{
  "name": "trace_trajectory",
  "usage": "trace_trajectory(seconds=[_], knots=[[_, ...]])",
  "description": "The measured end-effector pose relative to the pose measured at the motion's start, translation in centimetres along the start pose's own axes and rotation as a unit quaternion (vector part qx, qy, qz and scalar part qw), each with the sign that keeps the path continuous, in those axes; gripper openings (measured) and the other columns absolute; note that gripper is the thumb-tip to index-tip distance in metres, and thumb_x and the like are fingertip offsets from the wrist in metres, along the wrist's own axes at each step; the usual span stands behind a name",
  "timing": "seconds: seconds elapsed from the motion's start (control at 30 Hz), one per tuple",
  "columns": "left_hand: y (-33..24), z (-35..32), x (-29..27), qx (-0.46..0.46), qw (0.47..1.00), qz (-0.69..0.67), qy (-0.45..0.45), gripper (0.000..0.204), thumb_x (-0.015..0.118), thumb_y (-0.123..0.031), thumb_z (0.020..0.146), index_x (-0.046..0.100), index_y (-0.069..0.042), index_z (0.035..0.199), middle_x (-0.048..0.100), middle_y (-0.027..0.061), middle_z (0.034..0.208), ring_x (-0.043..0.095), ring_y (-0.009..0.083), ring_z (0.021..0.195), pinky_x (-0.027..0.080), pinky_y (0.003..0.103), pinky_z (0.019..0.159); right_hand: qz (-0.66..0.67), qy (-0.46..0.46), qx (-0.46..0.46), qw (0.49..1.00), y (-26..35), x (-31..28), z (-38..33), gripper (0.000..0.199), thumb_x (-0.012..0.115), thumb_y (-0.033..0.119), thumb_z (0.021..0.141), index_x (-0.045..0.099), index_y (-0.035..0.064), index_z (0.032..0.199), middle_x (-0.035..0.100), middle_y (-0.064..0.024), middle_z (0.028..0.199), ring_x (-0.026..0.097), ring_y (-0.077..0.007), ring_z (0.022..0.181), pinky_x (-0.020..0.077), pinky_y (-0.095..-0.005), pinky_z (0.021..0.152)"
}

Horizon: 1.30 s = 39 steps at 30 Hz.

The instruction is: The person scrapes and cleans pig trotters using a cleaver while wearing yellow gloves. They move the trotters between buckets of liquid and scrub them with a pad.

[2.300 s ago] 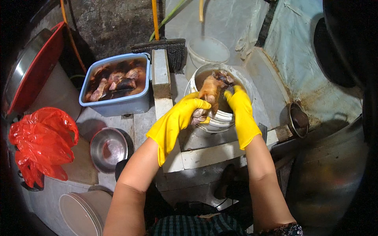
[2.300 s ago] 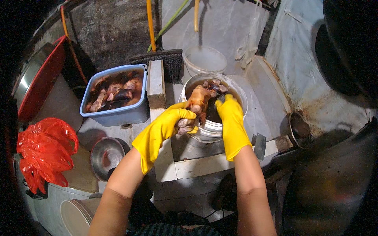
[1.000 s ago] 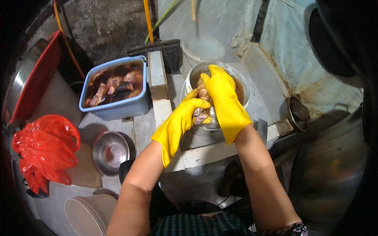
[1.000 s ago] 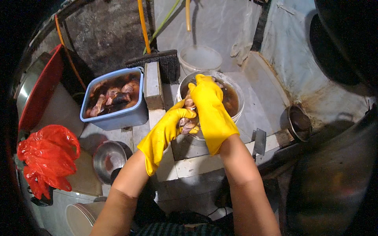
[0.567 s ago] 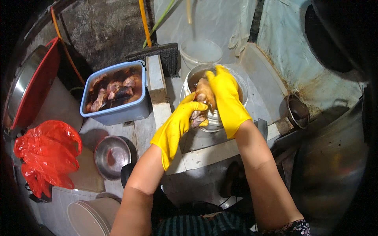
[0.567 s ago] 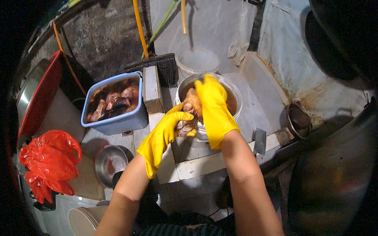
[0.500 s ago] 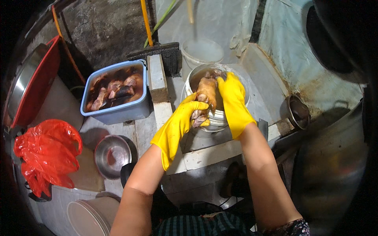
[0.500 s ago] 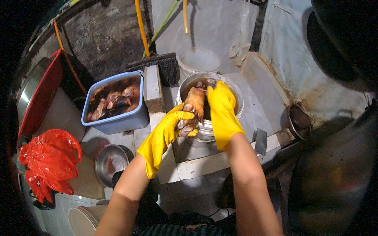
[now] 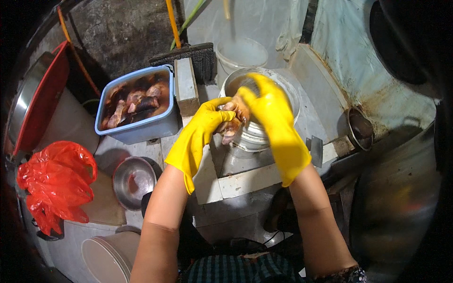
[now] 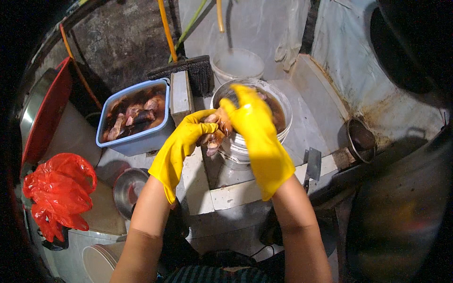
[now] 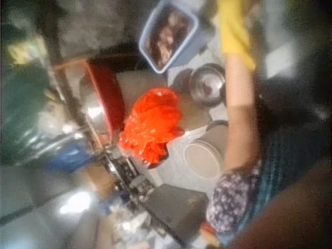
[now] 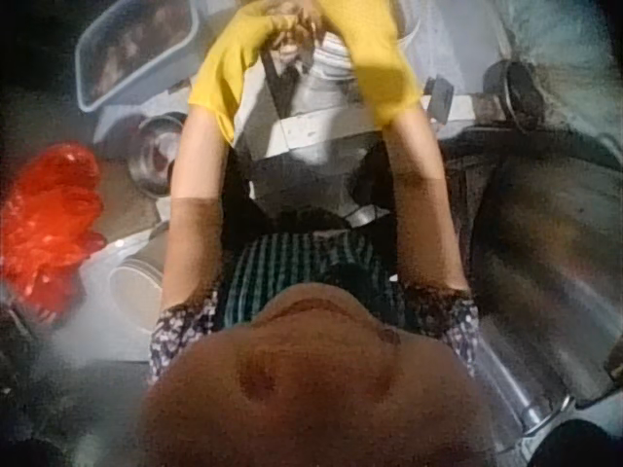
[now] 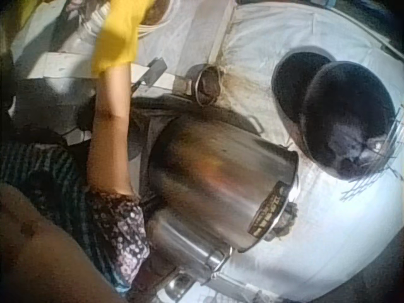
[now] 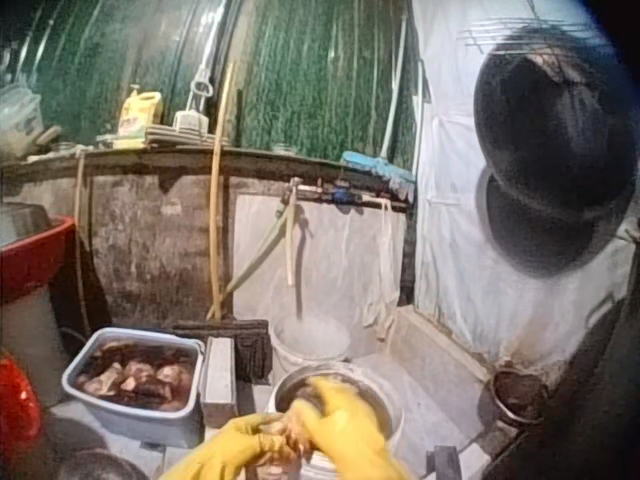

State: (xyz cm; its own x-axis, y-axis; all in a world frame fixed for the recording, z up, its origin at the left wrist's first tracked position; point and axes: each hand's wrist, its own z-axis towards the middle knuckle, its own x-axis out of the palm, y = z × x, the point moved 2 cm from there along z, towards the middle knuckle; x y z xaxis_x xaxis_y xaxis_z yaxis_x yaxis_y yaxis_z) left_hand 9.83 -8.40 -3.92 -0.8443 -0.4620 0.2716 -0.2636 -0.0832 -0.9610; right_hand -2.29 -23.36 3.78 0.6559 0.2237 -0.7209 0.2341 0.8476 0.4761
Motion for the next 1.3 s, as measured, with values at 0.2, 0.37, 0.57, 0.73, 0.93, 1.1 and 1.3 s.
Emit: trace_trajectory(seconds=[0.2, 0.37, 0.57, 0.73, 0.93, 1.1, 1.3], knots=[[-3.4, -2.5, 7.0, 0.044, 0.793, 0.582, -0.176, 0.103, 0.083, -0.018, 0.071, 0.030, -0.007, 0.159, 0.058, 0.0311, 0.132, 0.064, 0.0480, 0.111, 0.054, 0.052, 0.094, -0.153, 0.056, 0.057, 0.985, 2.3, 1.6, 0.0, 0.048, 0.066, 0.039, 0.093, 0.063, 0.0101, 0.131, 0.065, -0.0178, 0.127, 0.064, -0.0392, 0.118, 0.0543, -0.0506, 0.094], [-2.8, -1.2, 6.4, 0.000, 0.760, 0.613, -0.218, 0.114, 0.086, -0.020, 0.070, 0.020, -0.007, 0.162, 0.054, 0.0265, 0.138, 0.068, 0.0413, 0.107, 0.055, 0.050, 0.092, -0.141, -0.018, -0.005, 0.990, 2.0, 2.4, -0.7, 0.046, 0.069, 0.037, 0.091, 0.066, 0.0080, 0.126, 0.066, -0.0195, 0.126, 0.065, -0.0399, 0.114, 0.0544, -0.0502, 0.093], [-2.1, -0.8, 5.2, 0.029, 0.758, 0.620, -0.200, 0.071, 0.083, -0.017, 0.075, 0.050, -0.007, 0.136, 0.063, 0.0206, 0.122, 0.068, 0.0418, 0.106, 0.055, 0.050, 0.089, -0.027, 0.013, -0.039, 0.999, 2.3, 1.3, -2.7, 0.045, 0.069, 0.038, 0.089, 0.068, 0.0100, 0.125, 0.070, -0.0208, 0.117, 0.067, -0.0419, 0.106, 0.0539, -0.0497, 0.094], [-2.3, -1.0, 6.3, 0.043, 0.773, 0.599, -0.203, 0.050, 0.079, -0.015, 0.079, 0.057, -0.007, 0.123, 0.068, 0.0183, 0.118, 0.068, 0.0412, 0.109, 0.054, 0.050, 0.091, -0.209, 0.023, 0.020, 0.977, -2.5, 3.5, 2.2, 0.042, 0.062, 0.041, 0.095, 0.066, 0.0101, 0.124, 0.066, -0.0214, 0.126, 0.066, -0.0438, 0.111, 0.0536, -0.0553, 0.093], [-2.4, -1.0, 5.3, 0.014, 0.779, 0.589, -0.214, 0.052, 0.078, -0.016, 0.079, 0.056, -0.007, 0.126, 0.068, 0.0189, 0.118, 0.068, 0.0396, 0.109, 0.054, 0.049, 0.092, -0.189, -0.006, 0.030, 0.982, -1.2, 4.0, 2.4, 0.044, 0.062, 0.042, 0.096, 0.066, 0.0087, 0.125, 0.066, -0.0214, 0.126, 0.065, -0.0425, 0.115, 0.0539, -0.0531, 0.095], [-2.0, -1.4, 5.2, 0.062, 0.773, 0.593, -0.216, 0.052, 0.078, -0.016, 0.078, 0.056, -0.007, 0.124, 0.069, 0.0181, 0.112, 0.070, 0.0403, 0.102, 0.055, 0.049, 0.089, -0.060, -0.044, -0.017, 0.997, 0.7, 2.9, -3.7, 0.044, 0.064, 0.042, 0.095, 0.067, 0.0089, 0.124, 0.067, -0.0195, 0.128, 0.064, -0.0384, 0.120, 0.0525, -0.0478, 0.099], [-1.5, -0.6, 5.4, 0.041, 0.772, 0.597, -0.216, 0.062, 0.086, -0.021, 0.071, 0.056, -0.006, 0.123, 0.069, 0.0190, 0.113, 0.069, 0.0401, 0.105, 0.055, 0.047, 0.092, -0.170, 0.022, 0.057, 0.983, -1.0, 3.3, 1.0, 0.052, 0.062, 0.044, 0.094, 0.063, 0.0094, 0.133, 0.064, -0.0222, 0.134, 0.063, -0.0404, 0.122, 0.0508, -0.0489, 0.101]])
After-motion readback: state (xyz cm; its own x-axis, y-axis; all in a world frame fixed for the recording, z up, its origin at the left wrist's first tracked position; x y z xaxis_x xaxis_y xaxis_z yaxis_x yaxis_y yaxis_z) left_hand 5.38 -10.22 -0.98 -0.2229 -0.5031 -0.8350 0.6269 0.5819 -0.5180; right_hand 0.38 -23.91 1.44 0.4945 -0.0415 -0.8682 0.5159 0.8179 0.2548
